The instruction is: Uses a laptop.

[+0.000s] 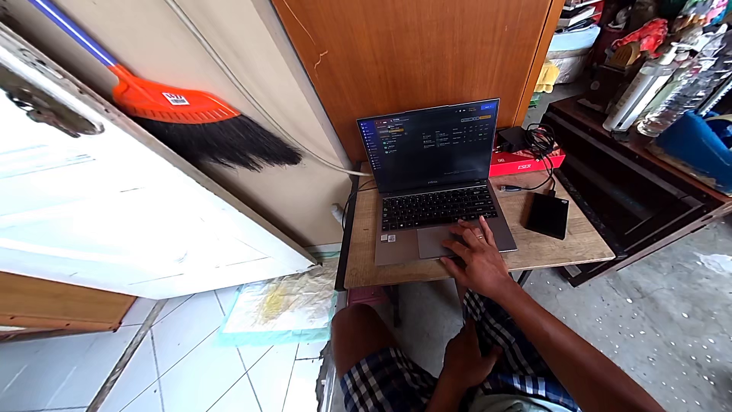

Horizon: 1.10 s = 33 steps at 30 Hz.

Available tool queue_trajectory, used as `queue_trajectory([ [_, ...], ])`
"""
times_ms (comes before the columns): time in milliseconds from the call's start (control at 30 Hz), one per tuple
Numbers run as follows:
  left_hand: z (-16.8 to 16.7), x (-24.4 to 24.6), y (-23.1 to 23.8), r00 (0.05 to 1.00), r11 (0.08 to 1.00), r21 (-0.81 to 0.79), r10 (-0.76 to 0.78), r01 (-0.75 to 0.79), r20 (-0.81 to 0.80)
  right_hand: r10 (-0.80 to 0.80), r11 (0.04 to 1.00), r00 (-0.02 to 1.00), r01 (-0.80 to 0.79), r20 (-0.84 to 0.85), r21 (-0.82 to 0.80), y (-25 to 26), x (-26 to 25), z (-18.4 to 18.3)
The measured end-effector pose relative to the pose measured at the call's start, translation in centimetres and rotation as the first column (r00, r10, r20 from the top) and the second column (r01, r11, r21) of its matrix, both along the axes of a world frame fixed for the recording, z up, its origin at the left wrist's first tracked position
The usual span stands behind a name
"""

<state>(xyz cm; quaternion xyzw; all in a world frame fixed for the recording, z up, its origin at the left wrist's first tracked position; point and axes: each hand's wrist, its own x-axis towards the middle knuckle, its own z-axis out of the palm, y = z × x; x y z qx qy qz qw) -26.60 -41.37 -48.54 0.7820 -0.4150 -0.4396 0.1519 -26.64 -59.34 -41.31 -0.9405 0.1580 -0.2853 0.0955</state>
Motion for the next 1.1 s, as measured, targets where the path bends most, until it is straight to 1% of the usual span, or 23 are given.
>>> queue_trajectory([
  [100,0.11,0.04,-0.03,1.000,1.000,0.004,-0.001,0.001,-0.001,0.000,1.000,0.999,0.000,0.042,-0.008,-0.04,0.03,-0.16],
  [300,-0.12,0.00,0.07,1.000,1.000,-0.017,-0.002,0.002,0.004,-0.002,1.000,0.998,0.002,0.058,-0.012,0.00,-0.03,-0.30],
  [1100,-0.23,0.13,0.06,1.000,1.000,-0.002,-0.010,0.010,0.011,-0.009,1.000,0.999,0.008,0.037,0.010,0.07,0.07,0.04],
])
